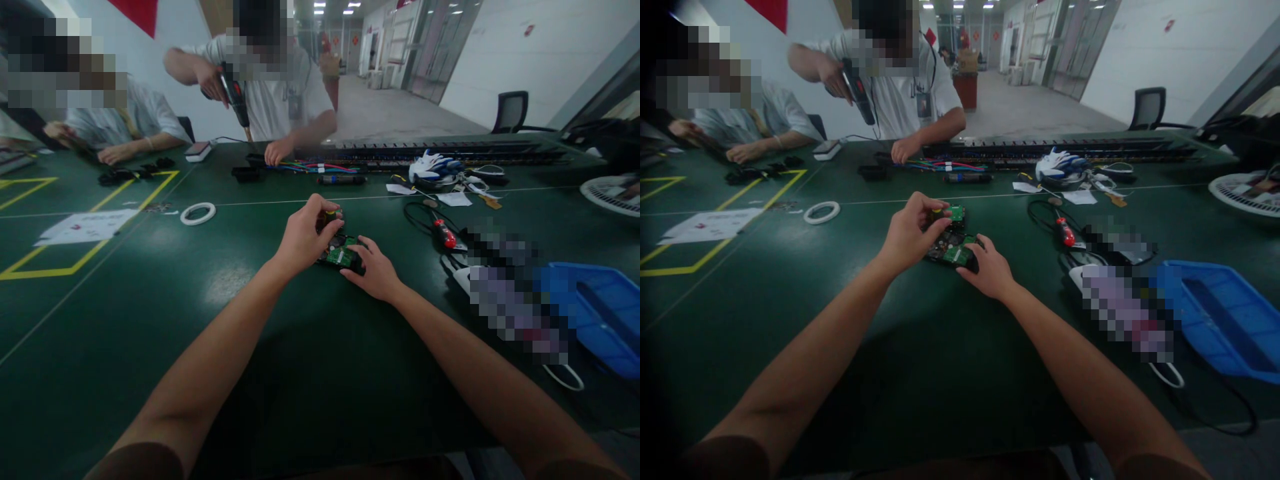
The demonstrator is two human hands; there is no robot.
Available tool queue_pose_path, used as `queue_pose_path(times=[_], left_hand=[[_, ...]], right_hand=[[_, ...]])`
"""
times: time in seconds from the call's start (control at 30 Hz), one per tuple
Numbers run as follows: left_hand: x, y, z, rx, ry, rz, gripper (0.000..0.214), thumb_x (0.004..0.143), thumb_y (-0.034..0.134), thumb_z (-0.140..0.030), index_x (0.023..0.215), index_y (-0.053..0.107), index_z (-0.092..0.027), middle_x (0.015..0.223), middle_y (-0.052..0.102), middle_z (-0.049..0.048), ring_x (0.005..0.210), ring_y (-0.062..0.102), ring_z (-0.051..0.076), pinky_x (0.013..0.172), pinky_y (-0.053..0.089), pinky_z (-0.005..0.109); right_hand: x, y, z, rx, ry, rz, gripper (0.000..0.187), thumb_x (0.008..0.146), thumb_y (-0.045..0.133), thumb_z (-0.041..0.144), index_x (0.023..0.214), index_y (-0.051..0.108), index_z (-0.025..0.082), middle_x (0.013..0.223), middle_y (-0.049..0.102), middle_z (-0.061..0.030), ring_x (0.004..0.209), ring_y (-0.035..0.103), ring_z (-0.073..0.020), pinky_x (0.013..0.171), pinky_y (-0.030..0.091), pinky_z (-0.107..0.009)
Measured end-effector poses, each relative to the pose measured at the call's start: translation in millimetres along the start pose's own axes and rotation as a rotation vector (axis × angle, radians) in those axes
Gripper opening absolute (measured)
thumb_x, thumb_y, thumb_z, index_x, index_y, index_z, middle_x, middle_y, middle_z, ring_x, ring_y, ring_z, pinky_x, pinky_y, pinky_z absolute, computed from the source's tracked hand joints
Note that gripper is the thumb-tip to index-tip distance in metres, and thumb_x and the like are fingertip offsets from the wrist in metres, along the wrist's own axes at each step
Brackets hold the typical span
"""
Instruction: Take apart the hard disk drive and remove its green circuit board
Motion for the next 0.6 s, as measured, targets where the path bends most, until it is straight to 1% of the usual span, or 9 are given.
queue_pose_path(times=[0.1, 0.23, 0.4, 0.47, 0.53, 0.6], left_hand=[[1, -2.9, -2, 0.073, 0.027, -0.016, 0.020, 0.093, 0.063, -0.016, 0.111, 0.058, -0.022, 0.115, 0.071, 0.0067, 0.106, 0.070, 0.020, 0.093, 0.058, 0.037], [3, -7.1, -8, 0.146, 0.088, -0.027, 0.021, 0.093, 0.063, -0.012, 0.112, 0.064, -0.021, 0.116, 0.069, 0.0066, 0.112, 0.066, 0.020, 0.095, 0.057, 0.037], [5, -11.5, -11, 0.224, 0.113, -0.076, 0.023, 0.092, 0.066, -0.010, 0.112, 0.070, -0.021, 0.112, 0.066, 0.0058, 0.102, 0.065, 0.018, 0.093, 0.057, 0.037], [5, -11.2, -12, 0.221, 0.122, -0.064, 0.025, 0.092, 0.064, -0.008, 0.113, 0.070, -0.022, 0.112, 0.068, 0.0054, 0.103, 0.066, 0.018, 0.094, 0.057, 0.036], [5, -10.0, -13, 0.205, 0.127, -0.040, 0.027, 0.093, 0.062, -0.007, 0.114, 0.069, -0.022, 0.114, 0.071, 0.0052, 0.108, 0.067, 0.018, 0.098, 0.056, 0.037], [5, -8.9, -13, 0.187, 0.112, -0.022, 0.028, 0.094, 0.060, -0.008, 0.117, 0.069, -0.022, 0.117, 0.073, 0.0052, 0.111, 0.068, 0.019, 0.100, 0.056, 0.038]], right_hand=[[0, 0, -1, 0.005, 0.000, -0.007, 0.061, 0.089, 0.072, 0.052, 0.141, 0.056, 0.025, 0.163, 0.033, -0.0148, 0.125, 0.060, -0.0360, 0.102, 0.053, -0.056], [0, 1, -2, 0.006, -0.001, -0.009, 0.061, 0.089, 0.072, 0.053, 0.141, 0.056, 0.025, 0.163, 0.033, -0.0157, 0.124, 0.061, -0.0363, 0.101, 0.053, -0.057], [0, 1, -3, 0.020, -0.008, -0.015, 0.062, 0.089, 0.072, 0.053, 0.142, 0.056, 0.025, 0.164, 0.032, -0.0152, 0.124, 0.061, -0.0354, 0.101, 0.052, -0.056], [0, 2, -3, 0.020, -0.007, -0.017, 0.062, 0.089, 0.072, 0.053, 0.142, 0.056, 0.026, 0.164, 0.032, -0.0151, 0.124, 0.061, -0.0354, 0.101, 0.052, -0.056], [0, 2, -4, 0.011, -0.006, -0.014, 0.062, 0.089, 0.071, 0.054, 0.142, 0.055, 0.025, 0.164, 0.032, -0.0151, 0.124, 0.061, -0.0355, 0.101, 0.052, -0.056], [0, 2, -4, -0.002, -0.007, -0.013, 0.062, 0.090, 0.071, 0.054, 0.142, 0.055, 0.025, 0.164, 0.032, -0.0153, 0.124, 0.060, -0.0360, 0.101, 0.053, -0.056]])
Point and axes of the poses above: each hand's wrist, its own x-axis towards the middle knuckle, its own y-axis out of the palm, z = x × y, the point moved 5 cm from there along x, towards the middle knuckle
